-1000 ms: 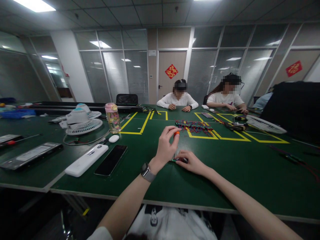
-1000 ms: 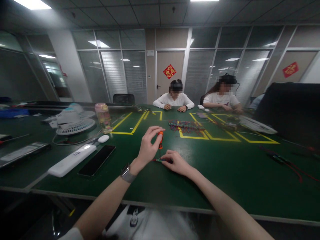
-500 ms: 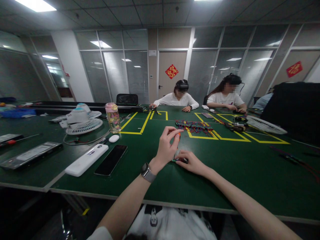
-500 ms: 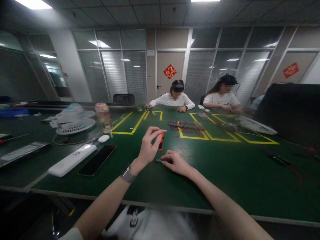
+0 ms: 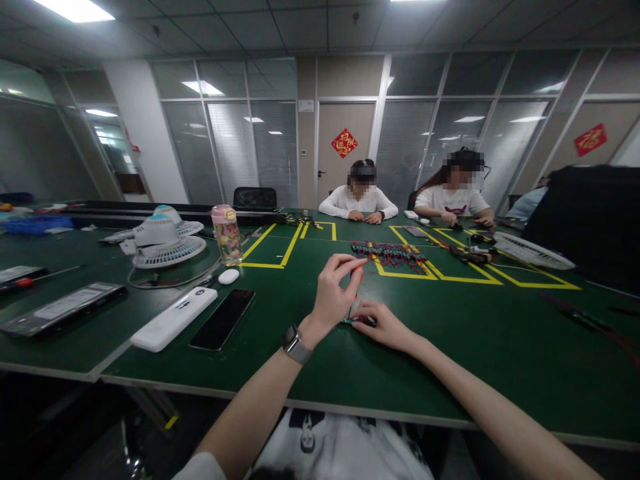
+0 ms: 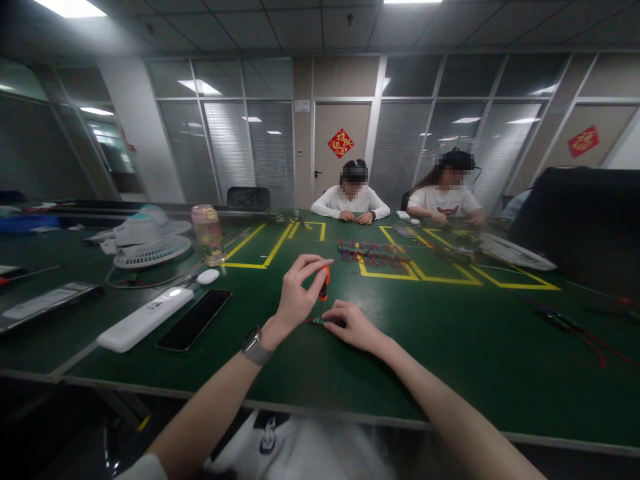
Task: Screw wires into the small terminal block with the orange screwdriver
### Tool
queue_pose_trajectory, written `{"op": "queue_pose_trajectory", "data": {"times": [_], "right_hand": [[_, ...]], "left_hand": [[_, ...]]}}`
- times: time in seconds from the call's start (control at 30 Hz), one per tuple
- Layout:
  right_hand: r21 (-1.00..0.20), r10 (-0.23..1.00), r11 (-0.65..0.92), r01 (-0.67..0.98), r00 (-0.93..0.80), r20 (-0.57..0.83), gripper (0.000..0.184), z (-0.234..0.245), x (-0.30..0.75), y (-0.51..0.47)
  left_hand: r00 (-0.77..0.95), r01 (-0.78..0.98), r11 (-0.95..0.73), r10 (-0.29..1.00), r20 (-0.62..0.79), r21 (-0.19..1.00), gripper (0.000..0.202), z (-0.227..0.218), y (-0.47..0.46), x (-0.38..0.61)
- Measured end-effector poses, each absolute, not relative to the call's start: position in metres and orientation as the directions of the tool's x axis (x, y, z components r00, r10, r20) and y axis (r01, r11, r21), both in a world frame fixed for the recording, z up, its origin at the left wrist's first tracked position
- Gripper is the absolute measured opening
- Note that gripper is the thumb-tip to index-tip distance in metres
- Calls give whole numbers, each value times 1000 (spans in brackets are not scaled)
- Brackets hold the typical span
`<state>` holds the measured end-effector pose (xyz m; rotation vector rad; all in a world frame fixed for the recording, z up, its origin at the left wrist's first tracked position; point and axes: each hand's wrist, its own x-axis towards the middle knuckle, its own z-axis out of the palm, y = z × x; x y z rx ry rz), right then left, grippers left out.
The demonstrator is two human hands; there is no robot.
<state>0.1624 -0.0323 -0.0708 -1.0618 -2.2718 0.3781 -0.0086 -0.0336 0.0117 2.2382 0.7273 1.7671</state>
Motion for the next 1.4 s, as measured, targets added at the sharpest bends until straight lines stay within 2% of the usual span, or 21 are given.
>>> {"op": "queue_pose_trajectory", "data": {"times": [0.27, 0.47, 0.67, 0.83, 1.03, 1.23, 1.4], "right_hand": [[-483, 771, 636, 602, -506, 386, 18, -70, 162, -33], [-471, 771, 637, 611, -508, 384, 17, -70, 162, -33], [-472, 767, 642, 604, -510, 390, 16, -71, 162, -33], [-488, 770, 638, 596, -505, 390, 16, -71, 162, -33], [-485, 772, 635, 601, -504, 387, 16, -71, 162, -32], [-485, 768, 640, 596, -507, 391, 16, -71, 163, -32], [-488, 776, 631, 603, -500, 385, 16, -71, 162, -33]], "left_hand": [[154, 269, -854, 494, 856, 445, 18, 11, -33, -9], [218, 186, -862, 504, 836, 471, 22, 12, -32, -8], [119, 287, -833, 521, 845, 473, 10, 9, -30, -7], [165, 236, -853, 507, 846, 465, 22, 9, -30, -7], [133, 272, -847, 503, 854, 456, 16, 8, -30, -7], [183, 216, -862, 497, 848, 459, 28, 10, -30, -7], [110, 320, -822, 526, 844, 471, 19, 8, -30, -7]]}}
